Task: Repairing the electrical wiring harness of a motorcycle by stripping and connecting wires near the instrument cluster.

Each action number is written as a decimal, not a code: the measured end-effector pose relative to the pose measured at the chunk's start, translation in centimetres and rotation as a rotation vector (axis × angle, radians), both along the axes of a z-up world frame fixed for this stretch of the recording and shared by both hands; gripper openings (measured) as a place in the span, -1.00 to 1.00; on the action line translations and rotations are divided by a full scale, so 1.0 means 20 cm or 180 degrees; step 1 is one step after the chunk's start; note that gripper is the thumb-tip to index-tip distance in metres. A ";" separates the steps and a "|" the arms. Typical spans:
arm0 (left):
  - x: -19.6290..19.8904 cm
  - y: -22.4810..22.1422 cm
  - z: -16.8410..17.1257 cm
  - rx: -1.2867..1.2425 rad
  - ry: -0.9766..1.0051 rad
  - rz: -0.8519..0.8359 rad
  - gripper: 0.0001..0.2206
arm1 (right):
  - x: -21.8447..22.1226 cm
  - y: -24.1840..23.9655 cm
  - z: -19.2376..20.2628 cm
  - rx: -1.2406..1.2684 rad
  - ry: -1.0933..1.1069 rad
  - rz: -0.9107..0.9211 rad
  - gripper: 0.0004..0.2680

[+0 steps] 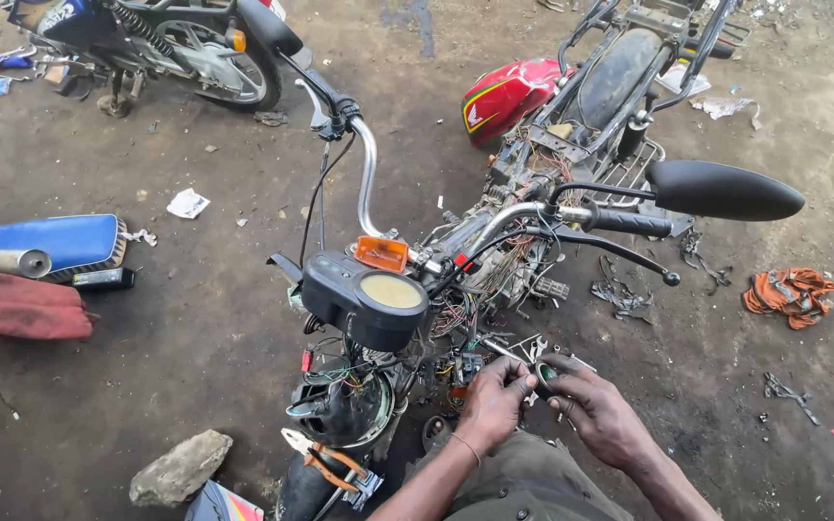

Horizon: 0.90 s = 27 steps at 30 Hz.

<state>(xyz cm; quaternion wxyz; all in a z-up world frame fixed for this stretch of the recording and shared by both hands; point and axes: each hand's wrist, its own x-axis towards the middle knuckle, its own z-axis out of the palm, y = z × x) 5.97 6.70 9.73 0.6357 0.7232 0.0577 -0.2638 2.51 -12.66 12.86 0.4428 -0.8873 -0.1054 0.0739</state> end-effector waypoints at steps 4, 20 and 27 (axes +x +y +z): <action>-0.01 0.04 0.21 0.0179 0.0009 0.0231 -0.91 | 0.04 0.04 0.04 0.0106 -0.0081 -0.0028 -0.80; 0.06 -0.07 0.32 0.1071 -0.1633 -0.0398 -0.87 | 0.21 -0.11 0.14 0.0314 -0.0357 0.0425 -0.84; 0.07 -0.37 0.23 0.0384 -0.0588 0.0821 -0.85 | 0.36 -0.32 0.08 0.0549 0.0259 0.0324 -0.85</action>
